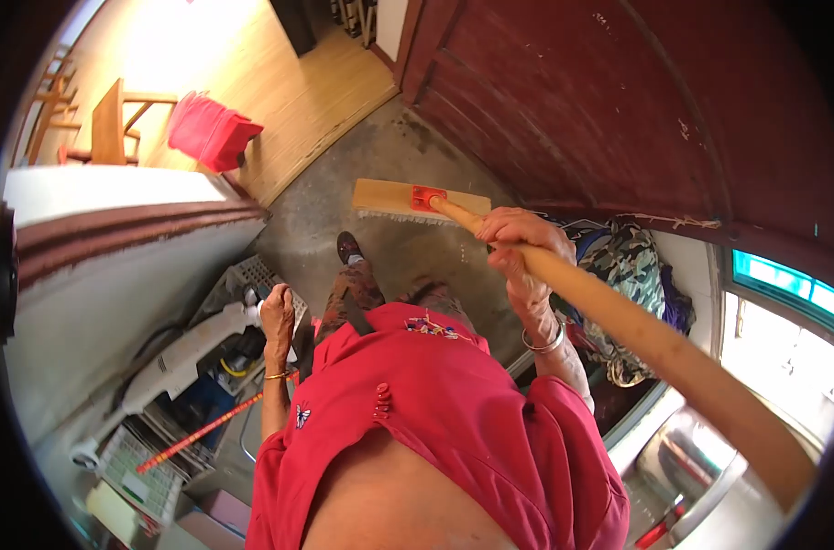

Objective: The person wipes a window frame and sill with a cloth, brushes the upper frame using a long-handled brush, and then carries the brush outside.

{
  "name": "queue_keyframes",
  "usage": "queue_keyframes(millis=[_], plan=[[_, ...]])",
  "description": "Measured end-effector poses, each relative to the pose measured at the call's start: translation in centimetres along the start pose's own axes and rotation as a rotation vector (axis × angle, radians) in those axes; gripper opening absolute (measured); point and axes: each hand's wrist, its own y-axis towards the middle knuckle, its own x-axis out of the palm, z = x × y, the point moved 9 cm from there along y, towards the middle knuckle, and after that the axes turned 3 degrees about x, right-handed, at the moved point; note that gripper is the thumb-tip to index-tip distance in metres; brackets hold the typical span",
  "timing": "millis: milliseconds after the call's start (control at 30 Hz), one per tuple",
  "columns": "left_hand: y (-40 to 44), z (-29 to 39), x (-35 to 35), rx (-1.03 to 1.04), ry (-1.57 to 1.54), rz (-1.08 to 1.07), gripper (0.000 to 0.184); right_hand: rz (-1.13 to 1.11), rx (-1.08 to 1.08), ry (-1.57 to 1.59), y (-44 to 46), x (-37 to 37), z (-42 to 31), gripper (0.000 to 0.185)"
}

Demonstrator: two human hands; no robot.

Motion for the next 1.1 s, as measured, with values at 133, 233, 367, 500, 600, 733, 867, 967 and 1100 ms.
queue_keyframes(millis=[133,233,367,500,600,733,867,967,1100], plan=[[7.4,2.9,0.8,0.301,0.059,-0.132,0.009,0.189,0.195,-0.063,0.3,-2.4,3.2,0.02],[12.5,5.8,1.8,0.381,0.061,-0.177,0.01,0.389,0.273,-0.079,-1.3,-5.9,5.4,0.015],[16.7,10.7,4.1,0.425,0.1,-0.264,0.014,0.66,0.427,-0.166,-5.1,-12.2,8.8,0.013],[17.6,14.0,8.2,0.528,0.098,-0.336,0.015,0.77,0.49,-0.236,-7.4,-15.9,10.5,0.016],[16.9,15.8,11.1,0.605,0.129,-0.508,0.014,0.822,0.582,-0.36,-7.9,-17.1,10.5,0.014],[17.7,12.4,15.0,0.728,0.302,-0.608,0.008,0.842,0.713,-0.385,-9.3,-17.8,12.4,0.019],[19.0,10.7,14.6,0.813,0.371,-0.694,0.012,0.846,0.715,-0.532,-13.1,-17.8,14.3,0.02],[19.7,9.9,12.1,0.83,0.354,-0.733,0.011,0.862,0.763,-0.557,-13.8,-14.7,12.9,0.019],[22.4,2.2,12.8,0.698,0.349,-0.825,0.022,0.776,0.762,-0.558,-14.3,-11.8,14.3,0.022]])
